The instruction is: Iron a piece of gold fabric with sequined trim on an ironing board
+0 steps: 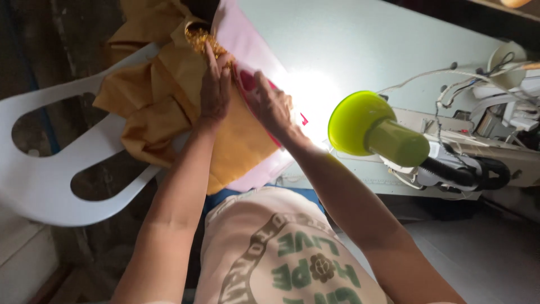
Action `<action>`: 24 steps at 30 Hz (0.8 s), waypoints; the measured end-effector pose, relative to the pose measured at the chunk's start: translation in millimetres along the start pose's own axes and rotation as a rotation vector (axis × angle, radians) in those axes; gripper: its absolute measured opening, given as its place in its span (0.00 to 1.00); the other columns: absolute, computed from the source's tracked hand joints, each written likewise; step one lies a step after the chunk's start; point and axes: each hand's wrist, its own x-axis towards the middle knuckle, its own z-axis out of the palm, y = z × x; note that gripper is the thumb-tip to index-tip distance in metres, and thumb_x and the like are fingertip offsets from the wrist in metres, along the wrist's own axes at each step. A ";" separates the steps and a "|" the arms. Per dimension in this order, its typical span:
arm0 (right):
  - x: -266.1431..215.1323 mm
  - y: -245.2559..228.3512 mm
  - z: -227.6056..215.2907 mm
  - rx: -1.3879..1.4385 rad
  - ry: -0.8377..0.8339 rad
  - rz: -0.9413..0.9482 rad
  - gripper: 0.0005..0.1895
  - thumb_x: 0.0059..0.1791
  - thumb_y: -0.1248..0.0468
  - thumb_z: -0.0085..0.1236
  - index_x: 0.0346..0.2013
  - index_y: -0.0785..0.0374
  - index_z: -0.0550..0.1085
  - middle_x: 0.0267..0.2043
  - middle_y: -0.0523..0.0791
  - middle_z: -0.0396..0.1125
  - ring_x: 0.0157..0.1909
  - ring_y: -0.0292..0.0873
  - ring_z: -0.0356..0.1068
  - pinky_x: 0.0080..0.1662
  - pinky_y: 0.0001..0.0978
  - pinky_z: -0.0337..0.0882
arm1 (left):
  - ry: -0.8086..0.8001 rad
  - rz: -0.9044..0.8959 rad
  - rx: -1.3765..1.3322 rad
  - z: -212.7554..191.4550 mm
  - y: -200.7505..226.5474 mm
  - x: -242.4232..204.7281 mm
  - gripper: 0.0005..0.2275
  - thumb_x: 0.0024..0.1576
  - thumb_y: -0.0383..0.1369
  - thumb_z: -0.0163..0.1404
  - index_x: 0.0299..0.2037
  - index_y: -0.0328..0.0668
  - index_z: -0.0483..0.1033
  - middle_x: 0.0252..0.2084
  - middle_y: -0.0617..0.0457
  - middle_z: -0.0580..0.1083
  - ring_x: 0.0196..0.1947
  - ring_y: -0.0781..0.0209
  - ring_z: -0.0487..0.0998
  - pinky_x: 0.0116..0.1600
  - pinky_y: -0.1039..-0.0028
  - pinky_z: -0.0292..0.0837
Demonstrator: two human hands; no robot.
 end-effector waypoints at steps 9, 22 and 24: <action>-0.2 -5.0 -17.3 0.026 -0.091 0.085 0.13 0.55 0.61 0.52 0.50 0.53 0.60 0.24 0.48 0.70 0.16 0.53 0.65 0.21 0.46 0.63 | -0.038 0.005 -0.002 1.3 -5.0 0.1 0.29 0.75 0.46 0.29 0.76 0.36 0.30 0.62 0.40 0.75 0.62 0.46 0.77 0.66 0.65 0.69; 6.0 0.4 -3.7 0.041 -0.004 0.028 0.10 0.54 0.66 0.53 0.46 0.55 0.62 0.23 0.41 0.71 0.14 0.44 0.62 0.15 0.40 0.57 | -0.020 -0.039 0.146 -0.8 -6.4 -2.4 0.25 0.76 0.45 0.29 0.77 0.44 0.34 0.66 0.38 0.75 0.69 0.43 0.74 0.70 0.62 0.67; -6.9 -1.3 -10.5 0.088 -0.036 0.095 0.11 0.53 0.61 0.53 0.44 0.53 0.61 0.22 0.41 0.67 0.17 0.45 0.57 0.20 0.44 0.57 | 0.036 0.017 0.203 0.6 2.6 -11.3 0.25 0.76 0.46 0.29 0.78 0.46 0.37 0.68 0.43 0.74 0.66 0.49 0.79 0.63 0.67 0.74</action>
